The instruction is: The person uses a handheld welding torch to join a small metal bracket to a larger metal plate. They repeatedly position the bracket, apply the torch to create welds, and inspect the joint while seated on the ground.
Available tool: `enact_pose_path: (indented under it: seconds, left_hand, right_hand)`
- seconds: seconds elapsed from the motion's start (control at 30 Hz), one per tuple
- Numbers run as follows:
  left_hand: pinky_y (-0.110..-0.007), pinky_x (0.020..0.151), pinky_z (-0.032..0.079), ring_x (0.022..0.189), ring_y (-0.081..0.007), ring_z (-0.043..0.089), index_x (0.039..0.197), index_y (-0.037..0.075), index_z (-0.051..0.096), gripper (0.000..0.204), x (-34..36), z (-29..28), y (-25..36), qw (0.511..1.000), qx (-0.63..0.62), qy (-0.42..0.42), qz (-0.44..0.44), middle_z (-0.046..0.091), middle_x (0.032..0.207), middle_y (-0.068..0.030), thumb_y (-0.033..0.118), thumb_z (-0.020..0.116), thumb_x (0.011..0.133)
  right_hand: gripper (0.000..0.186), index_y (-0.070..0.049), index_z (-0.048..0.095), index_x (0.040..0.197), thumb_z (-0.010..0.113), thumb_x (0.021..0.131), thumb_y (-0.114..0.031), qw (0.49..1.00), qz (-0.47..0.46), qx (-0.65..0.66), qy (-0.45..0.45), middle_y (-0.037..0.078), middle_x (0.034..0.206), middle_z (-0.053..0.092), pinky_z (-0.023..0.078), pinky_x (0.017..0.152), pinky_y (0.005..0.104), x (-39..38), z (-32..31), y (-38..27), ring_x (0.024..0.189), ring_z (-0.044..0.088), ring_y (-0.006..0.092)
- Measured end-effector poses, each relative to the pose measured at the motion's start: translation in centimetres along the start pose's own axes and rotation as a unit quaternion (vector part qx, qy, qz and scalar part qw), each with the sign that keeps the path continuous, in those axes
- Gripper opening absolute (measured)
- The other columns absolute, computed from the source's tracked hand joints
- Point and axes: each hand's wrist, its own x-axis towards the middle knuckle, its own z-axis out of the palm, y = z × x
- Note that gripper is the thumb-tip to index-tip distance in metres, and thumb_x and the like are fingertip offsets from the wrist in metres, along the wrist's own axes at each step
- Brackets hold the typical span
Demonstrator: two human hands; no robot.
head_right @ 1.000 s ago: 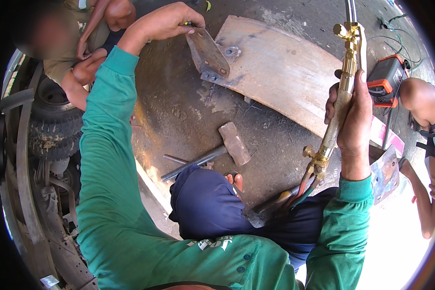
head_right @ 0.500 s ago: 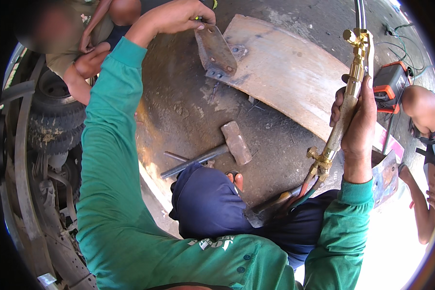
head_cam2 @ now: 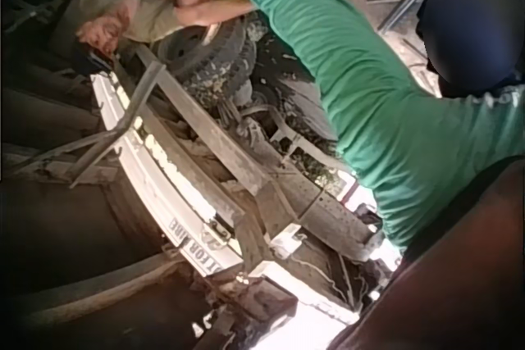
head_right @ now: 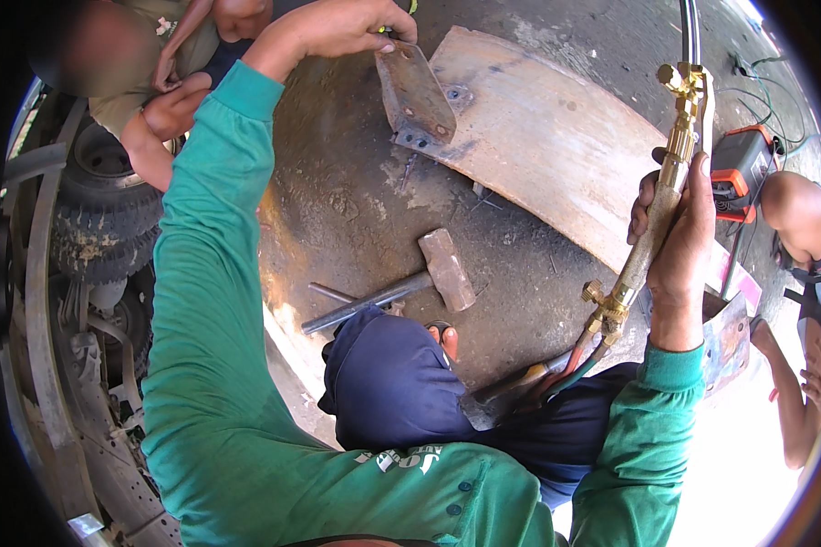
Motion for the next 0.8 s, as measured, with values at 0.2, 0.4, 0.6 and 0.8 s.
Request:
enact_pose_path:
  seconds: [0.2,0.4,0.6,0.8]
  left_hand:
    - [-0.047,0.073,0.050,0.083,-0.0373,0.068,0.102,0.003,0.071,0.017,0.0,-0.1,0.2,1.000,-0.001,-0.008,-0.018,0.069,0.086,-0.0196,0.009,0.074,0.086]
    - [-0.047,0.074,0.050,0.084,-0.0375,0.068,0.103,0.004,0.072,0.017,-0.4,-0.2,0.2,1.000,0.002,-0.006,-0.016,0.069,0.086,-0.0191,0.009,0.074,0.086]
    - [-0.047,0.073,0.050,0.083,-0.0371,0.068,0.102,0.004,0.072,0.017,0.2,0.0,0.0,1.000,0.007,-0.003,-0.006,0.069,0.086,-0.0191,0.008,0.074,0.086]
    - [-0.046,0.072,0.051,0.081,-0.0362,0.069,0.102,0.003,0.072,0.018,0.6,-0.3,0.1,1.000,-0.018,-0.020,-0.012,0.070,0.086,-0.0190,0.007,0.074,0.085]
  right_hand:
    - [0.060,-0.006,0.057,0.123,0.040,0.107,-0.061,1.000,0.008,0.003,0.010,0.002,0.071,0.056,0.041,0.044,0.0252,0.1,0.1,0.0,0.049,0.052,0.0115]
    - [0.060,-0.006,0.057,0.123,0.040,0.107,-0.061,1.000,0.011,0.000,0.006,0.002,0.072,0.057,0.041,0.045,0.0254,0.0,0.3,0.0,0.049,0.052,0.0115]
    - [0.059,-0.006,0.057,0.123,0.040,0.107,-0.060,1.000,0.006,0.003,0.004,0.002,0.072,0.057,0.041,0.044,0.0253,0.1,0.3,0.1,0.049,0.052,0.0115]
    - [0.059,-0.006,0.057,0.123,0.040,0.107,-0.060,1.000,0.003,0.001,0.002,0.002,0.072,0.057,0.040,0.044,0.0251,0.4,0.1,0.4,0.049,0.052,0.0114]
